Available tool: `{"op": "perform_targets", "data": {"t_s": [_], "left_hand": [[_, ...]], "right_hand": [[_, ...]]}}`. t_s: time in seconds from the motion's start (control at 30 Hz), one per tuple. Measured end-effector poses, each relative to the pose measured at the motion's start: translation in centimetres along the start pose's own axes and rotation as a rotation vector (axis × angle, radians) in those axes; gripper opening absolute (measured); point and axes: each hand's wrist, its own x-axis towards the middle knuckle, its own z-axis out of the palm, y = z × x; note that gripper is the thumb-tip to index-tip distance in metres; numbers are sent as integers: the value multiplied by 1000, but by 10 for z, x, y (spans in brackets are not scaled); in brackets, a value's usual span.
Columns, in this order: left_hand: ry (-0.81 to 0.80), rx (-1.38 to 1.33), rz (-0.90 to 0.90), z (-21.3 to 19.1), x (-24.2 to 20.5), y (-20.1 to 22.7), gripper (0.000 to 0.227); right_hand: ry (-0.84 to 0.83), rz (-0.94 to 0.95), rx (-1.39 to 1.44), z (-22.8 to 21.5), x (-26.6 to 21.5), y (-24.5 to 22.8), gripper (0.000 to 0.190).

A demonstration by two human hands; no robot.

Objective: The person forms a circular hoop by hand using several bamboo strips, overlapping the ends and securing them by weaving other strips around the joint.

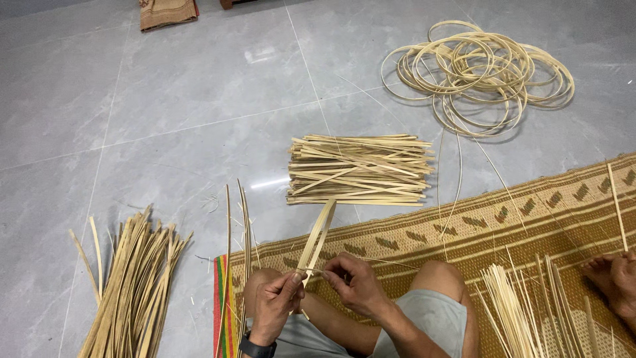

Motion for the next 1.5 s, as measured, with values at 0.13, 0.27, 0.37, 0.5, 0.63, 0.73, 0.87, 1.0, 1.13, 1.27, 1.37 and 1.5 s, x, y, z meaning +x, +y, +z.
{"op": "perform_targets", "data": {"t_s": [0.13, 0.27, 0.37, 0.5, 0.63, 0.73, 0.87, 1.0, 1.13, 1.27, 1.37, 1.5], "left_hand": [[-7, -25, -5, 1, -3, 5, 31], [-17, -5, -1, 5, -6, 9, 32], [-6, 95, -13, 4, -5, 7, 32], [-70, 2, 31, 3, -5, -4, 30], [-98, -15, 73, 3, -6, -4, 31], [-70, 19, 42, 2, -7, 0, 32], [-53, -9, 35, 4, -7, -1, 32], [-81, -3, 46, 7, -7, -7, 29], [-95, 64, 56, 6, -9, -4, 29], [-100, 34, 42, 8, -9, 2, 30], [-99, 66, 53, 8, -9, 4, 30], [-112, 18, 36, 8, -8, 2, 30]], "right_hand": [[5, -47, -27, 6, -1, -4, 9], [36, 44, -64, 13, 0, 4, 10], [73, 66, -45, 17, 0, 9, 10], [59, -31, -114, 20, -1, 6, 8], [75, -6, -85, 26, -3, 3, 8], [181, 42, 34, 26, -2, 6, 7], [133, -6, 93, 25, -5, 3, 8], [164, -47, 23, 29, -2, -2, 8], [155, -60, 24, 31, -2, -3, 7], [129, -85, -15, 30, -1, 1, 7], [127, -77, -19, 31, -1, 4, 8], [133, -57, 10, 30, -2, 4, 8]]}}
